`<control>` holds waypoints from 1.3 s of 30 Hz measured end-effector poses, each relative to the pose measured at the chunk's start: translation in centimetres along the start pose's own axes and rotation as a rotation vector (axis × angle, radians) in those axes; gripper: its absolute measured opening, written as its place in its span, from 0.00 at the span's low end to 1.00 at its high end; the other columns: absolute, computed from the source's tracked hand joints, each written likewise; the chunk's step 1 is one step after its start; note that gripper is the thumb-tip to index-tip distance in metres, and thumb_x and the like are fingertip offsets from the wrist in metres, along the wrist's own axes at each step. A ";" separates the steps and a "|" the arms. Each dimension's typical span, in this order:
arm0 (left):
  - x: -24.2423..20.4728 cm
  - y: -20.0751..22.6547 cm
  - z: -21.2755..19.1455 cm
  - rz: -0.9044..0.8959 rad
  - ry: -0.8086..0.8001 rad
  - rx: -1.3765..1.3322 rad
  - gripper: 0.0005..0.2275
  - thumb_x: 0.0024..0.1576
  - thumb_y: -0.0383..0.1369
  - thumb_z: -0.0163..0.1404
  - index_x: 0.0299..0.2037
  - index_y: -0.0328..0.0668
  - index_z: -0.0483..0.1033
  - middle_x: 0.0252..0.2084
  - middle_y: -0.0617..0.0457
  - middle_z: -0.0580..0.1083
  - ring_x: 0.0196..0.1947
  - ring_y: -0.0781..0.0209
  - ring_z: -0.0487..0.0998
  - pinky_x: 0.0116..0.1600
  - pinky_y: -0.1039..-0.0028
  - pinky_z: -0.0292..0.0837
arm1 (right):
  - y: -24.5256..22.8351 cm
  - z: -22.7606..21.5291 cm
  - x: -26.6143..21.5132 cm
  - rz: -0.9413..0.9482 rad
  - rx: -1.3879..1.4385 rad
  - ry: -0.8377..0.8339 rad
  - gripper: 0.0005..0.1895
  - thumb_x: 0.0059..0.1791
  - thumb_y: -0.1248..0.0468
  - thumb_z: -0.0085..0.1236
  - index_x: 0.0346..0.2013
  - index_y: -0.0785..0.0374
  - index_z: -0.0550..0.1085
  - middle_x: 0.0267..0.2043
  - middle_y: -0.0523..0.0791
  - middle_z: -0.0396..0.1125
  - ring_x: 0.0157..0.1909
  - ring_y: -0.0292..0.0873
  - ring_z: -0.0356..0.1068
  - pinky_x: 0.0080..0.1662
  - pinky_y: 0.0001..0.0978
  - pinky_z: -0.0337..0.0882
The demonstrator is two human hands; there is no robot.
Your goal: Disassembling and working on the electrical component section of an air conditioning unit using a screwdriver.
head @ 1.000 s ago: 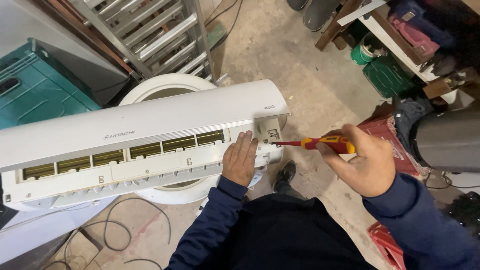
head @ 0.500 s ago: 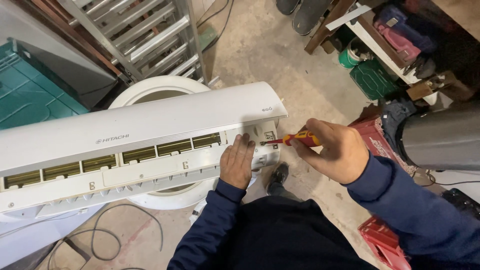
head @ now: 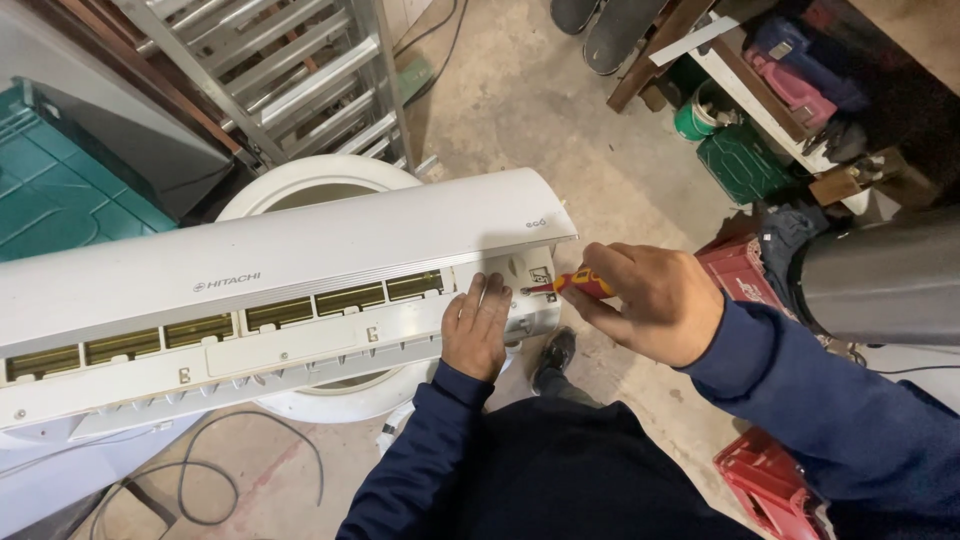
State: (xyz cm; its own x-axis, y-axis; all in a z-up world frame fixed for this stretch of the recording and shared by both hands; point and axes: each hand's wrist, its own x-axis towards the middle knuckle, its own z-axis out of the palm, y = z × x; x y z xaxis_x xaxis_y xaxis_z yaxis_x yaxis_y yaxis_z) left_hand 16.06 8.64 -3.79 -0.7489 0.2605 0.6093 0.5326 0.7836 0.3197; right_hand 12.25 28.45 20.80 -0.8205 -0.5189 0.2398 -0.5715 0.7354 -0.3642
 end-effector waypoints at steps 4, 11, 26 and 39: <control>0.1 -0.1 0.0 -0.007 -0.004 -0.008 0.22 0.53 0.17 0.46 0.59 0.37 0.75 0.67 0.46 0.71 0.70 0.48 0.68 0.66 0.57 0.63 | -0.1 0.3 0.0 -0.010 -0.028 -0.032 0.13 0.46 0.60 0.66 0.29 0.66 0.71 0.23 0.49 0.66 0.23 0.51 0.69 0.27 0.42 0.69; -0.1 0.0 -0.3 -0.006 0.003 -0.011 0.22 0.54 0.17 0.46 0.61 0.37 0.74 0.68 0.46 0.70 0.71 0.49 0.67 0.67 0.58 0.63 | -0.6 -0.2 0.3 -0.202 0.090 -0.063 0.19 0.46 0.58 0.63 0.41 0.69 0.68 0.39 0.53 0.70 0.30 0.51 0.71 0.29 0.38 0.71; 0.7 0.1 -1.1 -0.017 -0.053 -0.006 0.20 0.58 0.22 0.45 0.62 0.37 0.72 0.67 0.46 0.70 0.69 0.50 0.69 0.67 0.58 0.64 | -0.8 0.2 1.7 -0.392 -0.072 0.065 0.18 0.39 0.64 0.60 0.39 0.70 0.69 0.39 0.53 0.69 0.45 0.57 0.74 0.44 0.40 0.77; 0.4 0.6 -5.5 -0.018 0.058 -0.102 0.13 0.58 0.27 0.55 0.51 0.29 0.73 0.62 0.32 0.69 0.64 0.37 0.70 0.66 0.50 0.64 | -0.3 0.1 2.6 -0.349 -0.127 0.003 0.11 0.43 0.59 0.63 0.32 0.60 0.72 0.36 0.48 0.69 0.40 0.51 0.75 0.38 0.37 0.75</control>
State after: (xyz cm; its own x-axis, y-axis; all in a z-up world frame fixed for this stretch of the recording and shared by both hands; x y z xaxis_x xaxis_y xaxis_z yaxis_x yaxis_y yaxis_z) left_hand 18.21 6.08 0.67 -0.7363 0.2116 0.6428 0.5589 0.7257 0.4013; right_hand 10.31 26.88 21.47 -0.5762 -0.7465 0.3328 -0.8135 0.5629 -0.1461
